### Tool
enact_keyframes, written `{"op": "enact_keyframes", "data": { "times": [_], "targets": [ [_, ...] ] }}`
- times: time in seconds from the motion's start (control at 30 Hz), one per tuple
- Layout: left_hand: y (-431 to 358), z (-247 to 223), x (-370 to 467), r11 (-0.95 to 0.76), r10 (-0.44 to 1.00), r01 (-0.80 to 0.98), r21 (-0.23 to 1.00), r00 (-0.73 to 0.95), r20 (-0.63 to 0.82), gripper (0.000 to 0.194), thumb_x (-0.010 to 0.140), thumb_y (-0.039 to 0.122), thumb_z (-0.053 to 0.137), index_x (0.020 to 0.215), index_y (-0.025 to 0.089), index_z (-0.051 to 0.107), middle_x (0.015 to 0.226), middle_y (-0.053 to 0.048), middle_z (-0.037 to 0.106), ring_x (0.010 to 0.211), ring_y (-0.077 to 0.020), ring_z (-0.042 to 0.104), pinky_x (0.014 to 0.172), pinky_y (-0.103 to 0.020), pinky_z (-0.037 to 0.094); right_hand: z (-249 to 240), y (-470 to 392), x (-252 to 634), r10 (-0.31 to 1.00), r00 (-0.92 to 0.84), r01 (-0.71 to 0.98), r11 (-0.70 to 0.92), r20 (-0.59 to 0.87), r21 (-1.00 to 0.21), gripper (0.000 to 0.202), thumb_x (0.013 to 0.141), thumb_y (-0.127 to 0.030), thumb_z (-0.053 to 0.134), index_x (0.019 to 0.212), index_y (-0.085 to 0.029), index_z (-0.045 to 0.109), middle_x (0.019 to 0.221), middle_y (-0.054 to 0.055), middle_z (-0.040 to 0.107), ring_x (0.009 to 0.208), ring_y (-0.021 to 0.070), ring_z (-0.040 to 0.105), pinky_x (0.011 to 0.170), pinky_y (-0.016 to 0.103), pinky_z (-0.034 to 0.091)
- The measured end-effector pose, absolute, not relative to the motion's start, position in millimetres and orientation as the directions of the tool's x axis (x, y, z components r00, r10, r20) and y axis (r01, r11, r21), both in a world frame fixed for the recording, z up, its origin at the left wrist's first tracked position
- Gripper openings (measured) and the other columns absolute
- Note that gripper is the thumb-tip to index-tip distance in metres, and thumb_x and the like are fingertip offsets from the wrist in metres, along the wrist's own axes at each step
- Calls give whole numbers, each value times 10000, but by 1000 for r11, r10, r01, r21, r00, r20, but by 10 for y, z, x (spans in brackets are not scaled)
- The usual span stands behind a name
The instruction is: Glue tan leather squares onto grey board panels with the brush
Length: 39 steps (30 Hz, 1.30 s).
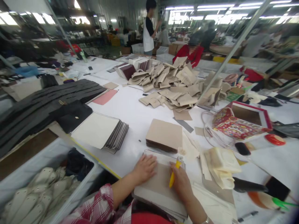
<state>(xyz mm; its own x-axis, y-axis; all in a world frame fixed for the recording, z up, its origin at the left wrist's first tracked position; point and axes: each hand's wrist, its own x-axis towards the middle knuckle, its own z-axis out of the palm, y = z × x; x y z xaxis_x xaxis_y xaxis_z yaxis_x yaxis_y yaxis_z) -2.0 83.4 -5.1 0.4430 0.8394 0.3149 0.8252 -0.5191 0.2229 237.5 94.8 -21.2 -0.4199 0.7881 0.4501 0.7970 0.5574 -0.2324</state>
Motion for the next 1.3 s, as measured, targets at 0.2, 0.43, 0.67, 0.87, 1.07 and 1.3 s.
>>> {"op": "enact_keyframes", "data": {
  "times": [0.2,0.43,0.67,0.87,1.07,1.3],
  "targets": [
    [871,268,-886,-190,882,975,111,120,455,414,848,389,423,1206,185,463,1243,-103,489,1220,-232,343,1024,-438,219,-241,897,2553,868,-272,866,409,415,-288,375,842,-273,375,1194,-150,410,1094,140,545,954,262,549,781,422,470],
    [751,650,-2122,173,950,981,88,-189,250,189,813,313,503,909,175,589,918,-84,607,894,-215,539,836,-377,418,106,833,2176,870,-200,760,429,452,-489,326,828,-360,434,1112,-201,456,1042,85,581,925,225,587,800,382,477],
    [281,666,-873,-544,738,832,111,412,534,355,839,120,372,1164,176,501,1047,-84,602,958,-187,516,850,-338,427,615,610,1417,960,-250,468,235,127,-852,224,806,-304,481,988,-215,387,902,61,608,736,162,617,623,284,502],
    [47,647,43,-795,557,603,71,677,481,348,844,145,369,1160,158,514,1085,-100,586,957,-215,501,814,-368,421,652,507,1858,994,-71,588,109,84,-802,132,769,-245,453,854,-222,355,675,-37,486,577,125,511,543,248,428],
    [63,309,100,-834,551,537,127,800,237,252,854,195,413,1073,171,534,945,-92,587,804,-176,498,708,-318,413,287,504,2631,976,-214,750,133,-47,-648,114,780,-271,460,825,-223,368,622,-47,496,544,129,517,533,235,390],
    [-12,109,237,-830,557,541,135,816,156,276,841,381,463,1031,191,525,878,-69,572,771,-169,487,682,-303,395,62,569,2686,989,-148,915,144,17,-376,185,796,-384,472,858,-210,482,649,11,589,530,170,571,468,239,362]
  ]
}}
